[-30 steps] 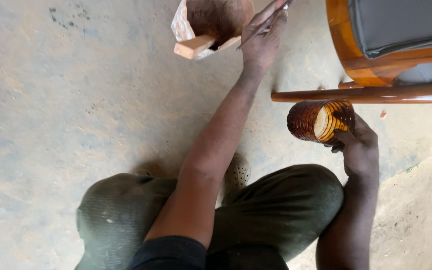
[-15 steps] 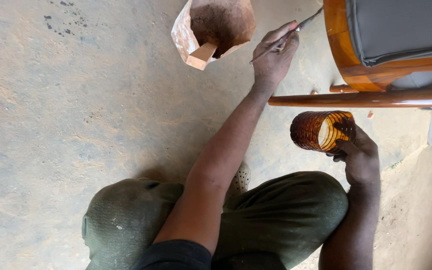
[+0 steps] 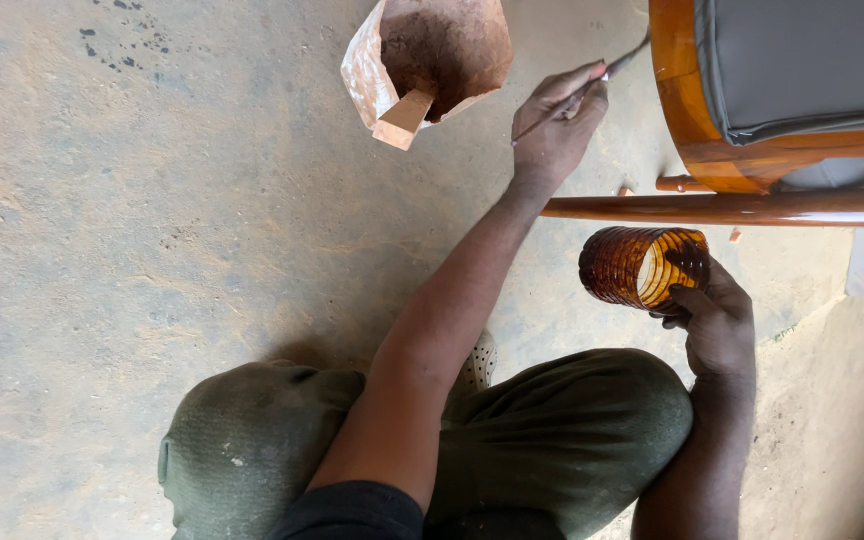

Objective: The person applies a brown finish to the wooden frame of a chair using a paintbrush. They dip the brush into a container and coat the legs and armrests of multiple chairs in a workshop.

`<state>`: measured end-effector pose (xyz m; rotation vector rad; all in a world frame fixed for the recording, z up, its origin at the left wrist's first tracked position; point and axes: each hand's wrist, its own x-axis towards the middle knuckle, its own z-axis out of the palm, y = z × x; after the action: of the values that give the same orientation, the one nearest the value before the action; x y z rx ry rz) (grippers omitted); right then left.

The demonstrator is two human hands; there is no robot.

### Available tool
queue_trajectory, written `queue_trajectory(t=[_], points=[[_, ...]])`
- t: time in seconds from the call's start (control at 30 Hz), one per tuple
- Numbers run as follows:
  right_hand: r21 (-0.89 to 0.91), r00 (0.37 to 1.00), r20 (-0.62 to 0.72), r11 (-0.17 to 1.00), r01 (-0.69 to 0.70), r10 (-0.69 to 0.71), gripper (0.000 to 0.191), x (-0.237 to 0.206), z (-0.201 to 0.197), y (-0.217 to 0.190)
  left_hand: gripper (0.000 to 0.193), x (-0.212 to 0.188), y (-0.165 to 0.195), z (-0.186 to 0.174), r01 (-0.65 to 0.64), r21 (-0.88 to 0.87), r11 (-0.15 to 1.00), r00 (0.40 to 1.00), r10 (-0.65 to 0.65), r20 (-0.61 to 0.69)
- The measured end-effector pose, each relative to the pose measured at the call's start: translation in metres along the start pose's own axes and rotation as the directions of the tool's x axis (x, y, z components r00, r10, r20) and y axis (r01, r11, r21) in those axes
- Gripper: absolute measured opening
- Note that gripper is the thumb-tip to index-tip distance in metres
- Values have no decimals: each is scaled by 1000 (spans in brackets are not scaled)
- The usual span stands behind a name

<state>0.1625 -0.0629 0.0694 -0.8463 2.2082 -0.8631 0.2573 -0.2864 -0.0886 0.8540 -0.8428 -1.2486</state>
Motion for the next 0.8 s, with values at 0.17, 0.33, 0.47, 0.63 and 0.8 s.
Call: queue_trajectory(t=[0.17, 0.33, 0.47, 0.63, 0.8], points=[[4, 1000, 1, 1000, 3, -3, 52, 1, -4, 5, 25, 13, -8, 9, -229, -196, 954, 971, 210, -110], [29, 999, 7, 999, 34, -34, 51, -1, -10, 7, 28, 38, -4, 15, -173, -126, 977, 984, 167, -58], [14, 999, -36, 1000, -2, 2, 53, 0, -9, 7, 26, 38, 0, 8, -137, -42, 990, 991, 137, -9], [8, 1000, 2, 1000, 21, -21, 52, 3, -4, 6, 25, 26, 2, 1, -112, -84, 990, 994, 112, -5], [12, 1000, -20, 1000, -4, 4, 52, 2, -6, 6, 28, 37, 4, 1, -70, -78, 994, 998, 69, -12]])
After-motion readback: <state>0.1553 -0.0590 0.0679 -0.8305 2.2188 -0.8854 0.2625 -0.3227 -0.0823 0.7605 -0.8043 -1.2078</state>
